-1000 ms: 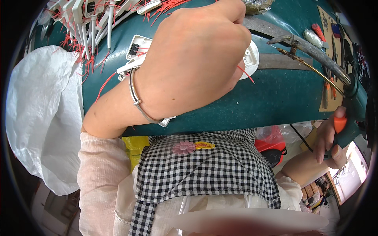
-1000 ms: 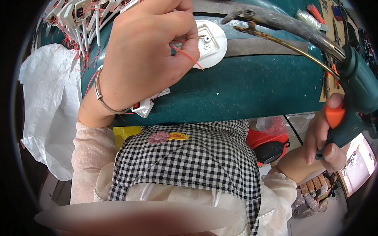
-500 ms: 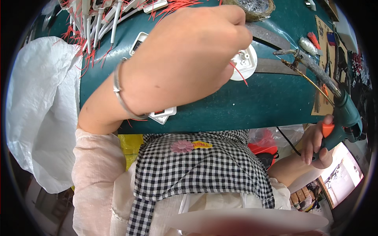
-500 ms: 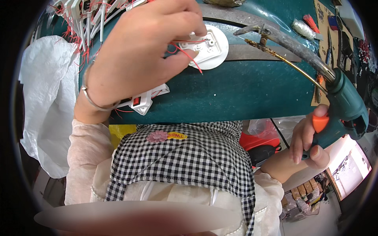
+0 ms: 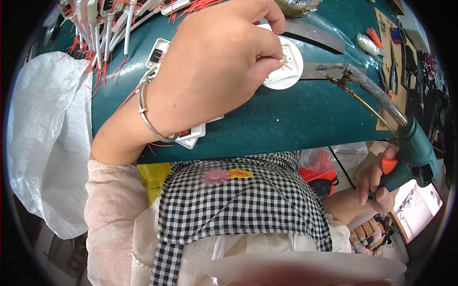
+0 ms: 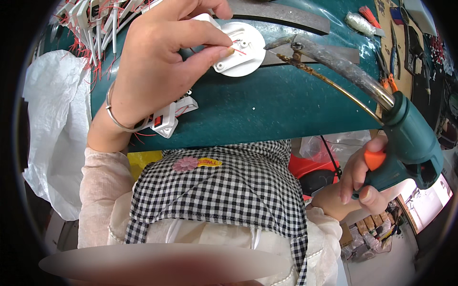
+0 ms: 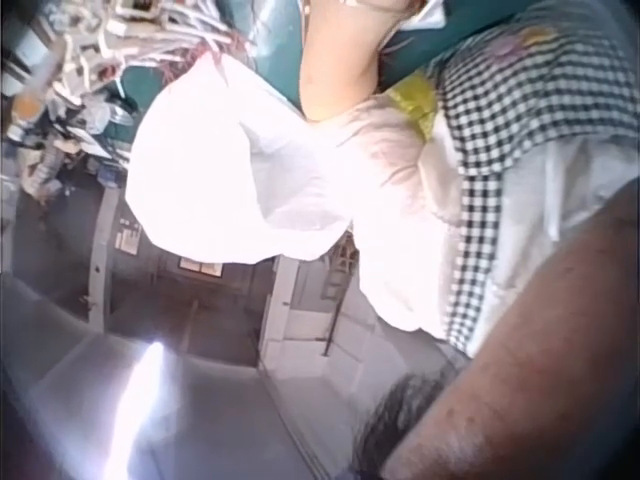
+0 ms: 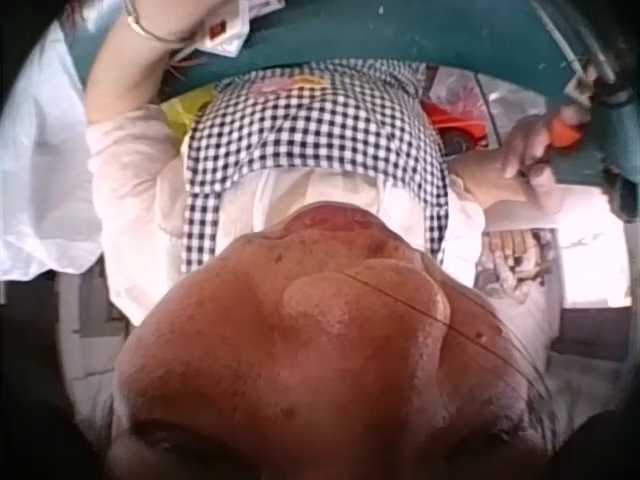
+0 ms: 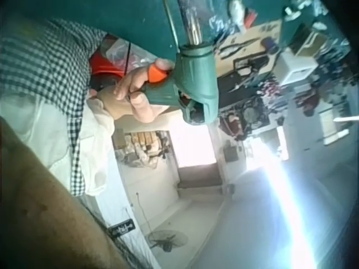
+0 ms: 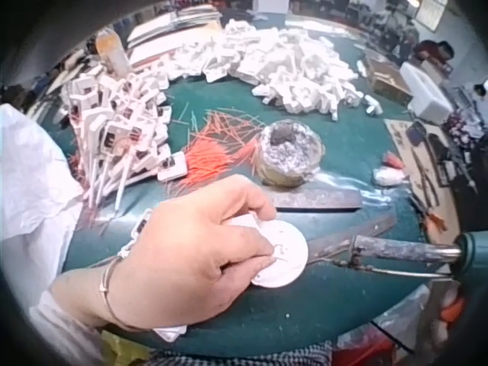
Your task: The person assembles electrical components and electrical wires into a plastic housing for a lighting fixture, securing them with white tape and a hot glue gun.
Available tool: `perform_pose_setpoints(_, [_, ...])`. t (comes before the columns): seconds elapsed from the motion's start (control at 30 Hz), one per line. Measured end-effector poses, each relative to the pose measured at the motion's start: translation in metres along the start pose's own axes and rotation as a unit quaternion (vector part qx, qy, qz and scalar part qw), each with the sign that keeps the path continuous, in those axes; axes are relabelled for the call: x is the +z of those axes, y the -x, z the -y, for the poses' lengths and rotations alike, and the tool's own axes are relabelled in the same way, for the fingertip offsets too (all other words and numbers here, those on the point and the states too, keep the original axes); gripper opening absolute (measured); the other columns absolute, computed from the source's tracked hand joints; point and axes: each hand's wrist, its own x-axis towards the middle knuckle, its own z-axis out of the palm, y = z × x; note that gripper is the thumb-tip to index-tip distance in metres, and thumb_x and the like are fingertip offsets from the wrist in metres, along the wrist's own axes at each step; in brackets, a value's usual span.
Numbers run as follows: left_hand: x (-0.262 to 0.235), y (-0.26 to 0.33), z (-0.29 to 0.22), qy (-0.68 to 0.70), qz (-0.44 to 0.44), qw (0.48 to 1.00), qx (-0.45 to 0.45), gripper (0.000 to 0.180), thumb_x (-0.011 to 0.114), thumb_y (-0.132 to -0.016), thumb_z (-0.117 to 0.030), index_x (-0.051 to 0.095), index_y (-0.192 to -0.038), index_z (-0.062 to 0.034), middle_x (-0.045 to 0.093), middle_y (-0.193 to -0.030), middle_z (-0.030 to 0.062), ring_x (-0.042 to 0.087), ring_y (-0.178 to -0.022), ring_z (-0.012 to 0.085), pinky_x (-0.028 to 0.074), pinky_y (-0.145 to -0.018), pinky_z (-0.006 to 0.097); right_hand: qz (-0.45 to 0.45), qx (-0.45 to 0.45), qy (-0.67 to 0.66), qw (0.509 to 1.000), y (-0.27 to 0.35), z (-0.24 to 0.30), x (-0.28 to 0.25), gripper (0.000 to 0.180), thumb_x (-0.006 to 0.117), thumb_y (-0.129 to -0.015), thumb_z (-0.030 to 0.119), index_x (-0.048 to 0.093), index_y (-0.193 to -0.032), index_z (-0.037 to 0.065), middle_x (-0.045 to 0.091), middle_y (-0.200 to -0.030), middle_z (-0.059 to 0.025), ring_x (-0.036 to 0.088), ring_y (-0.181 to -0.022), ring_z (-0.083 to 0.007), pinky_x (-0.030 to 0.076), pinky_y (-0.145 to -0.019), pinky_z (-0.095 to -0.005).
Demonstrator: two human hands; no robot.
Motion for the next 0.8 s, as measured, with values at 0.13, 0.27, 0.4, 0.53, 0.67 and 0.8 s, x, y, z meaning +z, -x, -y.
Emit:
perform_pose_setpoints(0.13, [0.016,-0.004,0.017,-0.064,-0.068,0.989,0.115,0.007,0.069,-0.071,-0.002,0.064,-0.075,-0.0017,0.058,-0.095,0.0118,0.062,-0.078,0.027,0.05,-0.067,0.032,-0.032,-0.01,0.031,0.999,0.0,-0.001,0.005,0.061,0.069,-0.07,0.001,0.033,-0.117,-0.015,0.051,-0.063,-0.0105,0.053,-0.039,-0.0174,0.046,-0.035,-0.0225])
perform_pose_setpoints(0.27, [0.039,-0.018,0.058,-0.139,-0.283,0.841,0.441,0.008,0.068,-0.07,-0.003,0.061,-0.074,-0.002,0.057,-0.101,0.0123,0.061,-0.08,0.028,0.049,-0.068,0.033,0.016,0.015,0.082,0.996,-0.001,0.0,0.003,0.064,0.068,-0.079,0.012,0.027,-0.123,-0.008,0.046,-0.065,-0.0048,0.053,-0.039,-0.0147,0.044,-0.033,-0.0215])
perform_pose_setpoints(0.4, [0.009,0.001,0.002,-0.19,-0.027,0.972,0.137,0.01,0.067,-0.069,-0.003,0.06,-0.075,-0.0034,0.056,-0.098,0.0113,0.059,-0.082,0.027,0.047,-0.07,0.034,0.003,0.022,0.093,0.995,0.001,0.0,0.004,0.063,0.068,-0.078,0.012,0.027,-0.122,-0.008,0.046,-0.065,-0.0048,0.053,-0.039,-0.0148,0.044,-0.033,-0.0219])
perform_pose_setpoints(0.53, [0.013,0.002,0.006,-0.135,-0.005,0.986,0.097,0.009,0.067,-0.068,-0.004,0.059,-0.072,-0.0045,0.055,-0.094,0.0095,0.056,-0.081,0.0266,0.043,-0.073,0.036,0.001,0.027,0.105,0.994,-0.001,0.0,0.006,0.063,0.068,-0.078,0.013,0.027,-0.12,-0.007,0.047,-0.065,-0.0049,0.053,-0.039,-0.0153,0.044,-0.033,-0.0223])
perform_pose_setpoints(0.67, [0.01,0.001,0.003,-0.118,-0.01,0.991,0.068,0.012,0.068,-0.065,-0.002,0.057,-0.07,-0.0047,0.054,-0.09,0.0082,0.055,-0.078,0.0262,0.04,-0.073,0.034,-0.004,0.032,0.101,0.994,0.003,-0.001,0.007,0.063,0.069,-0.077,0.013,0.027,-0.12,-0.007,0.047,-0.065,-0.0051,0.053,-0.038,-0.0153,0.044,-0.033,-0.022])
perform_pose_setpoints(0.8, [0.011,0.003,0.002,-0.158,-0.028,0.984,0.081,0.014,0.068,-0.064,-0.002,0.056,-0.07,-0.0049,0.054,-0.086,0.0073,0.055,-0.077,0.0254,0.04,-0.072,0.034,-0.021,0.026,0.093,0.995,0.002,-0.009,0.01,0.061,0.069,-0.076,0.011,0.028,-0.118,-0.006,0.047,-0.064,-0.0052,0.052,-0.038,-0.0144,0.043,-0.032,-0.0209])
